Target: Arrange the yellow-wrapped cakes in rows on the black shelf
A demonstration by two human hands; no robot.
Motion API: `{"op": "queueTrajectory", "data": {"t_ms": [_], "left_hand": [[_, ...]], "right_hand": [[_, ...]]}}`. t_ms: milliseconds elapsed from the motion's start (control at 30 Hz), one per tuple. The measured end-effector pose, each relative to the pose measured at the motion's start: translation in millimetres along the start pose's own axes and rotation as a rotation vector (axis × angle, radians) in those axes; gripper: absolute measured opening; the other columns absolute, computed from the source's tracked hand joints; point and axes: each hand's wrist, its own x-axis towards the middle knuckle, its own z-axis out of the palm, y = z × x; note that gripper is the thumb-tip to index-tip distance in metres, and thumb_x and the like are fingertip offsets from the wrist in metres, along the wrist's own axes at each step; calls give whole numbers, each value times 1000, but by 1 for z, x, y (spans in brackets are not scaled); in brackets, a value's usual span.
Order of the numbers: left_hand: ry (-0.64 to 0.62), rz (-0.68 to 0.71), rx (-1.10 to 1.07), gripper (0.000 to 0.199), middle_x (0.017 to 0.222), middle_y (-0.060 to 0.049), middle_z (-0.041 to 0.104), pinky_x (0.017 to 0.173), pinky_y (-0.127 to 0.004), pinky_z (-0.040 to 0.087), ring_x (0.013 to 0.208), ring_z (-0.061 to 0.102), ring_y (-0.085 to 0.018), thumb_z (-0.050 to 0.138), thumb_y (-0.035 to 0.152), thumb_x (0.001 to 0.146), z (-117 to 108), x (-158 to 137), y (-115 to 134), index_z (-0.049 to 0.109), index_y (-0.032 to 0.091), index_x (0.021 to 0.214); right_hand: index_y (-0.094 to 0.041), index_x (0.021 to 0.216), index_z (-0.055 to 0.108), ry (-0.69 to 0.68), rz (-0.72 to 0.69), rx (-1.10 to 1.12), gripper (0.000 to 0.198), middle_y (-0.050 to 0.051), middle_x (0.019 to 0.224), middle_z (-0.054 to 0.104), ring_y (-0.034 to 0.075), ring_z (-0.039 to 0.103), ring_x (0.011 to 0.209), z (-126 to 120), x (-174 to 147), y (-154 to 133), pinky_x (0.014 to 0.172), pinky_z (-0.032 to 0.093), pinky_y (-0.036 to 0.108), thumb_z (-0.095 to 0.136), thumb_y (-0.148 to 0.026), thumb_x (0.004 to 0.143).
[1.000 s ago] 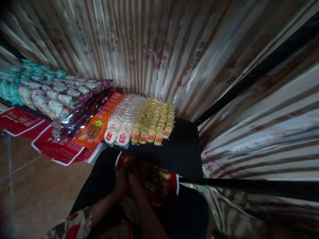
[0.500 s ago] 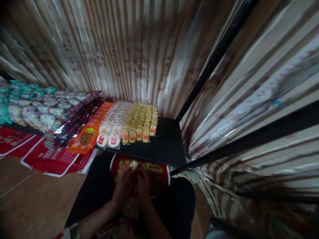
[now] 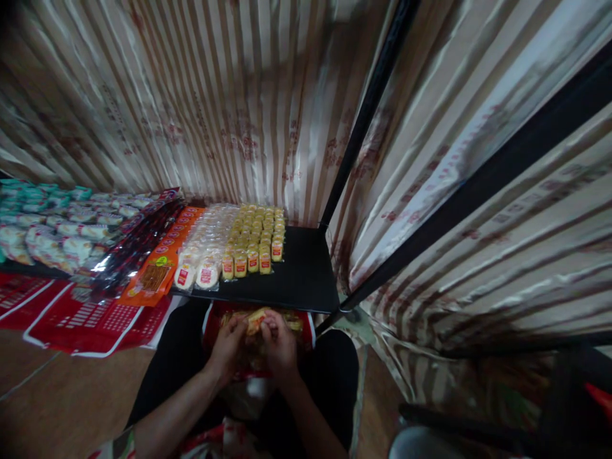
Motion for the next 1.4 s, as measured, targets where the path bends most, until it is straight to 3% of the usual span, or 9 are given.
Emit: {"op": "queueTrajectory", "data": {"t_ms": [233,333,500,600,700,867,1000,1167,1400], "left_hand": [[-65,-53,-26,32,72,-2,64,52,-19,44,59,60,-11,71,39,58,6,0,15,60,15,75],[-95,-49,32,31,71,-2,64,49,-19,42,56,59,-10,70,41,60,7,-2,21,61,15,74],[-142,62,314,31,58,4,56,43,-19,34,45,48,-7,64,45,63,9,2,35,60,15,69],[-241,120,452,29,55,4,53,46,-20,35,48,48,-9,60,45,65,13,10,43,58,16,64],[-255,217,571,29,52,4,51,50,-20,35,51,47,-9,58,44,68,22,22,47,55,17,58],[-262,279,744,32,50,4,50,48,-21,34,47,45,-10,52,45,74,46,31,54,53,18,56],[-284,259,588,26,57,3,53,51,-21,40,50,49,-10,54,43,74,68,34,57,57,17,75],[-215,303,399,20,84,-5,65,74,-25,48,76,62,-14,55,26,76,85,46,48,57,15,93],[-140,510,579,23,105,-7,61,87,-27,45,99,57,-16,50,14,76,96,59,40,60,17,96]], "right_hand": [[-18,103,61,71,-85,-220,27,6,89,60,17,60,74,-16,11,-10,69,52,30,50,-29,80],[-20,108,60,70,-162,-335,29,8,99,60,19,60,85,-24,13,-9,77,52,33,51,-28,81],[-25,122,54,-181,-389,-514,41,5,117,61,23,50,110,-40,17,-17,97,42,41,53,-23,82],[-27,123,54,-330,-406,-524,40,4,117,62,24,51,110,-46,21,-22,96,42,42,51,-27,84],[-26,124,54,-368,-403,-507,41,5,118,62,25,52,110,-50,24,-24,95,43,42,53,-31,84],[-24,126,52,-285,-407,-527,44,7,117,62,24,55,106,-54,32,-17,92,45,42,53,-34,83],[-21,123,54,-114,-345,-540,43,9,112,64,25,57,101,-51,48,-3,90,45,42,54,-36,82],[-13,114,56,102,-196,-455,44,13,102,64,26,59,91,-37,84,14,81,49,40,54,-41,79],[-16,108,54,214,-100,-317,38,9,92,62,21,58,81,-12,131,21,71,49,34,51,-37,76]]}}
